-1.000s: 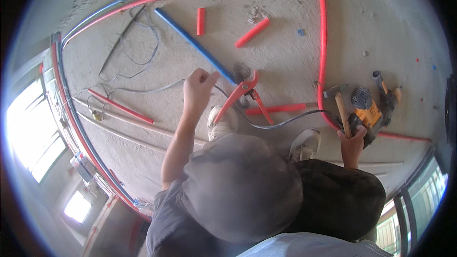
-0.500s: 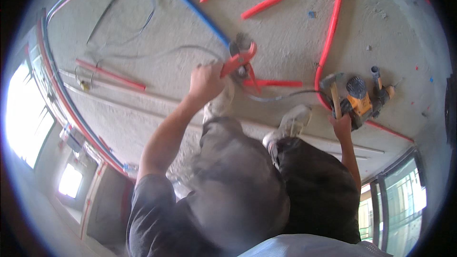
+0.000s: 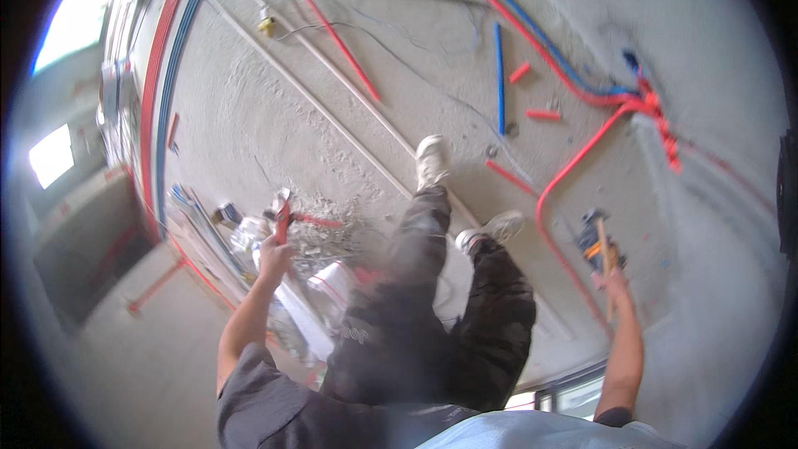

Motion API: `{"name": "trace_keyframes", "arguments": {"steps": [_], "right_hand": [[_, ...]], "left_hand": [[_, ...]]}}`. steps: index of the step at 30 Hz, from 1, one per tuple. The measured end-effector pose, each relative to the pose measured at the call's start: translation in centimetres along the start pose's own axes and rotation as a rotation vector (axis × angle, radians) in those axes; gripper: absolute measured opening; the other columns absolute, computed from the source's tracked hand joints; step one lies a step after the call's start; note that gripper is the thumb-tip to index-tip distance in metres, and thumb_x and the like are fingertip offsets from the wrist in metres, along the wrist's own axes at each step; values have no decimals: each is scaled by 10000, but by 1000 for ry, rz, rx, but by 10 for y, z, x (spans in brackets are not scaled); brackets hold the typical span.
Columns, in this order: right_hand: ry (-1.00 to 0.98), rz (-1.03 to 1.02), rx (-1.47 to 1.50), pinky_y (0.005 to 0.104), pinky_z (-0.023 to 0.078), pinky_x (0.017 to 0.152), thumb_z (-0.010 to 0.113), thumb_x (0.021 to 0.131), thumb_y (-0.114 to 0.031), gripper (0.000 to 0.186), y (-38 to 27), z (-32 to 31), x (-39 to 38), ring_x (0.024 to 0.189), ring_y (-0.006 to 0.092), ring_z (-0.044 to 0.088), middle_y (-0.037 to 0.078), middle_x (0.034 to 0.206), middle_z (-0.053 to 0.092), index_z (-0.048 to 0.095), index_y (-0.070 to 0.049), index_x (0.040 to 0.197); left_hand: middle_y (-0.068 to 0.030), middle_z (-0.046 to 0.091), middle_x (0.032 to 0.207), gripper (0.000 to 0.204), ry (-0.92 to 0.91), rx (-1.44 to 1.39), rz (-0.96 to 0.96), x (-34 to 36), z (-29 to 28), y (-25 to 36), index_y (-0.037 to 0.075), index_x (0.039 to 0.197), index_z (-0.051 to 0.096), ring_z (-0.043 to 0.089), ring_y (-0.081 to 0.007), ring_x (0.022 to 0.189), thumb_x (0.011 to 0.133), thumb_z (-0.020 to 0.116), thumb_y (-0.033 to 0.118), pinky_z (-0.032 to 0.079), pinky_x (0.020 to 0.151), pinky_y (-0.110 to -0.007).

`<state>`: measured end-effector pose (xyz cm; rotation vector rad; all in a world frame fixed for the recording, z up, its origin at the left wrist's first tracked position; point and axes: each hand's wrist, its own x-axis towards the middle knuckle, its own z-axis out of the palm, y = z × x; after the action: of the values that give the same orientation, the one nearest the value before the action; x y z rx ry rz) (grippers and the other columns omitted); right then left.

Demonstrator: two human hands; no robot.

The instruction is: The person installs red and blue electrical conduits into grooves cut into a concrete wall. They use a hammer drill to create holes, a hammer to tap the conduits into place, and a pipe cutter to trim the conduits to length. The person secures the conduits with clips and a hammer.

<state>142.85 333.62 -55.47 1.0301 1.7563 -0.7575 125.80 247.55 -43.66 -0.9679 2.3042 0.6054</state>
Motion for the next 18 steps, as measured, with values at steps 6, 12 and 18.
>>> {"name": "trace_keyframes", "arguments": {"steps": [6,12,18], "right_hand": [[-147,-171,153,310,515,656,767,905,-252,258,-137,-30,-182,678,133,629,47,773,670,629,-34,912],[-160,-138,332,338,531,686,741,930,-293,297,-322,-38,-336,687,181,652,75,770,680,678,-4,960],[-231,-210,401,340,530,630,705,977,-339,321,-494,-7,-308,632,193,639,67,732,658,664,-23,934]], "left_hand": [[-102,660,683,234,103,-102,-461,-131,-81,-137,-29,857,734,646,-231,647,682,676,116,488,613,-418],[-101,653,679,110,54,-639,-675,-167,-67,-191,-40,776,706,636,-220,576,702,672,34,459,518,-396],[-101,640,644,52,-52,-703,-677,-111,-154,-114,-25,704,677,586,-209,512,715,706,17,417,467,-381]]}}
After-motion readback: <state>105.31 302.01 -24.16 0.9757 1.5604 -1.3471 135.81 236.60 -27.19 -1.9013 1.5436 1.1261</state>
